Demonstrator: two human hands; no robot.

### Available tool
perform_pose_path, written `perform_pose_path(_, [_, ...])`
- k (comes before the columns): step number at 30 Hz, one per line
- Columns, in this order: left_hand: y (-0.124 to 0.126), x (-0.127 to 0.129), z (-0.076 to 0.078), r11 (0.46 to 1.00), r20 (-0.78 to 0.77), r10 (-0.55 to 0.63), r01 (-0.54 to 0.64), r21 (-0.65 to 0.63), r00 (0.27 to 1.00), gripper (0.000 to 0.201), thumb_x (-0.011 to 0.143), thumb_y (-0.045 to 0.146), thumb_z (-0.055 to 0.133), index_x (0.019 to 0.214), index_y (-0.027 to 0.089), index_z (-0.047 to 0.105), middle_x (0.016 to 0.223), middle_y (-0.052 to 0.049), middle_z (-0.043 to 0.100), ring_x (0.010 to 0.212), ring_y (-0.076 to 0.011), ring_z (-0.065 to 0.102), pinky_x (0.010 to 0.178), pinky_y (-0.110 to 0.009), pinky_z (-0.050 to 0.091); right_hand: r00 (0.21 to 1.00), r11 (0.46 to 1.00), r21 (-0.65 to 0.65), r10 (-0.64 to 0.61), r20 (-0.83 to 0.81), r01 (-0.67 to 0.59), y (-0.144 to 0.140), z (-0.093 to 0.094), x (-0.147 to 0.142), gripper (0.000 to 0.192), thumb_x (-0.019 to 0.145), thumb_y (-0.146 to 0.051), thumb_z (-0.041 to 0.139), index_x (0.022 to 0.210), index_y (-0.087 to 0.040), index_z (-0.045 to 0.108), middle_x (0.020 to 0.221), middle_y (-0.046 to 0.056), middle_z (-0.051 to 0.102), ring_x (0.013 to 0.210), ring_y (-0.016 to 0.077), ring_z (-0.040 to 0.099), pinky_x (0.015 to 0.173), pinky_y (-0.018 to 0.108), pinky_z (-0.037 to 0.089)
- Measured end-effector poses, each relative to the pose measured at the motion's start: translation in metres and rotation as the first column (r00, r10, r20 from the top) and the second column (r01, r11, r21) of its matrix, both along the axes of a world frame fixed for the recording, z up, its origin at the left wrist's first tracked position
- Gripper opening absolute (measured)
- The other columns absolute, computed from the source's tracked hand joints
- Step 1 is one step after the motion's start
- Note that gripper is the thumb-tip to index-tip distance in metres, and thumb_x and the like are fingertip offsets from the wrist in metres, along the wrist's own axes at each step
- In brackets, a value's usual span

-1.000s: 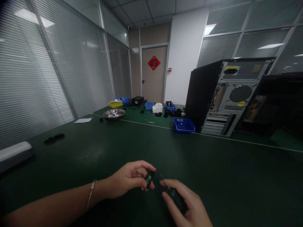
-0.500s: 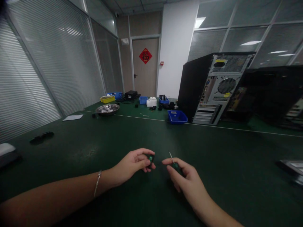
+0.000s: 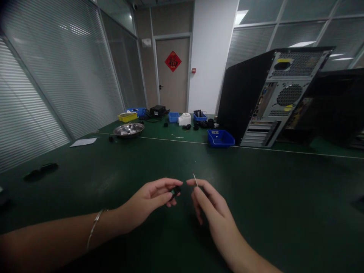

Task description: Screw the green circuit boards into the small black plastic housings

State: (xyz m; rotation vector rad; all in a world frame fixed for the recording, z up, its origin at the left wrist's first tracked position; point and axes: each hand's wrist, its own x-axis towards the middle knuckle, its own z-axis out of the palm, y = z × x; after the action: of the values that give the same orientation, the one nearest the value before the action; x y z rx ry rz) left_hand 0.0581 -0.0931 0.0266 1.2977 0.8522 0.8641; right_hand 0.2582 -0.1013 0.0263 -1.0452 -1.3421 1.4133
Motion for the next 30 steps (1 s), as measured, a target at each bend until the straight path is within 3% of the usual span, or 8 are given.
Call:
perform_pose_path(3, [0.004, -0.009, -0.01, 1.0, -0.014, 0.023, -0.023, -0.007, 1.0, 0.033, 0.089, 0.016, 0.052, 0.122, 0.017, 0.058, 0.106, -0.007, 0.064, 0.085, -0.0135, 0.057, 0.08, -0.029, 0.044, 0.953, 0.959, 0.256, 0.036, 0.3, -0.117, 0.004, -0.01, 0.003, 0.029, 0.096, -0.033, 0.05, 0.124, -0.026, 0.053, 0.081, 0.001, 0.064, 0.069, 0.0159, 0.062, 0.059, 0.024, 0.054])
perform_pose_path(4, [0.005, -0.011, -0.013, 1.0, 0.002, 0.015, -0.015, -0.008, 1.0, 0.033, 0.09, 0.017, 0.053, 0.122, 0.018, 0.057, 0.105, -0.006, 0.064, 0.085, -0.0135, 0.057, 0.079, -0.028, 0.044, 0.929, 0.931, 0.323, 0.043, 0.368, -0.171, 0.005, -0.013, 0.004, 0.031, 0.094, -0.028, 0.052, 0.125, -0.027, 0.053, 0.092, 0.003, 0.068, 0.084, 0.0189, 0.066, 0.071, 0.026, 0.056])
perform_pose_path(8, [0.01, -0.014, -0.02, 0.999, -0.04, -0.019, 0.02, 0.031, 0.999, 0.023, 0.091, 0.021, 0.054, 0.112, 0.018, 0.063, 0.098, -0.004, 0.065, 0.084, -0.0134, 0.056, 0.077, -0.026, 0.044, 0.859, 0.837, 0.475, -0.01, 0.511, -0.272, 0.013, -0.022, 0.01, 0.034, 0.088, -0.02, 0.06, 0.12, -0.032, 0.059, 0.111, 0.003, 0.071, 0.101, 0.0221, 0.068, 0.083, 0.027, 0.058])
perform_pose_path(15, [0.011, -0.02, -0.021, 0.991, -0.146, 0.024, -0.004, 0.135, 0.989, 0.026, 0.093, 0.025, 0.05, 0.112, 0.02, 0.067, 0.106, -0.006, 0.062, 0.089, -0.0161, 0.055, 0.079, -0.028, 0.044, 0.824, 0.839, 0.478, -0.064, 0.563, -0.261, 0.016, -0.024, 0.012, 0.033, 0.087, -0.021, 0.061, 0.119, -0.032, 0.066, 0.11, 0.004, 0.074, 0.1, 0.024, 0.07, 0.081, 0.03, 0.061])
perform_pose_path(22, [0.011, -0.024, -0.023, 0.994, -0.128, 0.022, -0.009, 0.104, 0.992, 0.027, 0.092, 0.027, 0.05, 0.109, 0.018, 0.068, 0.095, -0.004, 0.06, 0.08, -0.0146, 0.053, 0.075, -0.028, 0.043, 0.822, 0.841, 0.451, -0.014, 0.569, -0.297, 0.009, -0.022, 0.012, 0.035, 0.086, -0.021, 0.062, 0.118, -0.036, 0.067, 0.109, 0.001, 0.075, 0.099, 0.0249, 0.071, 0.065, 0.027, 0.063])
perform_pose_path(30, [0.011, -0.025, -0.022, 0.996, -0.108, -0.015, 0.025, 0.09, 0.994, 0.025, 0.091, 0.025, 0.053, 0.11, 0.018, 0.068, 0.1, -0.005, 0.061, 0.086, -0.0152, 0.054, 0.078, -0.028, 0.044, 0.822, 0.853, 0.435, -0.013, 0.57, -0.288, 0.011, -0.02, 0.009, 0.032, 0.085, -0.021, 0.064, 0.113, -0.036, 0.069, 0.107, 0.0, 0.077, 0.095, 0.0237, 0.072, 0.061, 0.025, 0.062])
